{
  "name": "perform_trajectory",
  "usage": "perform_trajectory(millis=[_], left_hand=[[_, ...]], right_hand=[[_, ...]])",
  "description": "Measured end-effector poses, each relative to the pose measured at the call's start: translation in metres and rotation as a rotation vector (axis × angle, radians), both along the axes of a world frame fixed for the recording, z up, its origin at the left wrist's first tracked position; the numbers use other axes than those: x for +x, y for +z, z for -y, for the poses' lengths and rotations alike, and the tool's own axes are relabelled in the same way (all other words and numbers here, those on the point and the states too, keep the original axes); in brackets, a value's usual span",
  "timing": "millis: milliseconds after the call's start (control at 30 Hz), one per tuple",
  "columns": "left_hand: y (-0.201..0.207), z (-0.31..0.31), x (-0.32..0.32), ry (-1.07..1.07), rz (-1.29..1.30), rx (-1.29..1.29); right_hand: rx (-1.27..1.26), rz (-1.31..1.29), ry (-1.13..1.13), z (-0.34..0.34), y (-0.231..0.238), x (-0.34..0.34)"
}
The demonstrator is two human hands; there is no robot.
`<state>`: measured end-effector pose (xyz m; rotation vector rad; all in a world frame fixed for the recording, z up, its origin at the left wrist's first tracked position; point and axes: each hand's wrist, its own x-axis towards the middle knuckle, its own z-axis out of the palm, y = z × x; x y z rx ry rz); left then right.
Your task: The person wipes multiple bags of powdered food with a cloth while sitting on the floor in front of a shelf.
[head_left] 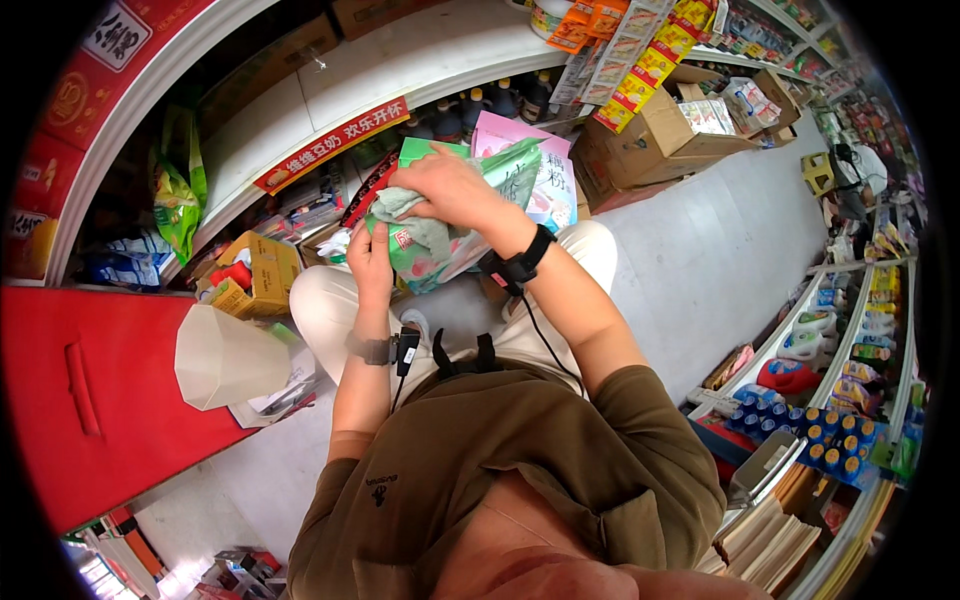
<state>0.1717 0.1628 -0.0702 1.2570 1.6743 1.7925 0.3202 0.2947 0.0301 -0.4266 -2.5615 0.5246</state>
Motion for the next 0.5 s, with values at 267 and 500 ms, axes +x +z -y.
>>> perform_trajectory(millis=[267,500], left_hand=[[0.010,-0.004,0.009,0.025,0.055,0.002],[0.001,0.001,0.003,0.058,0.267,-0.026]], right_hand=[[0.038,-0.038,-0.220,-0.050,-0.012,0.051],[-0.050,-0.330,-0.792,-0.097,-0.025,0.134]])
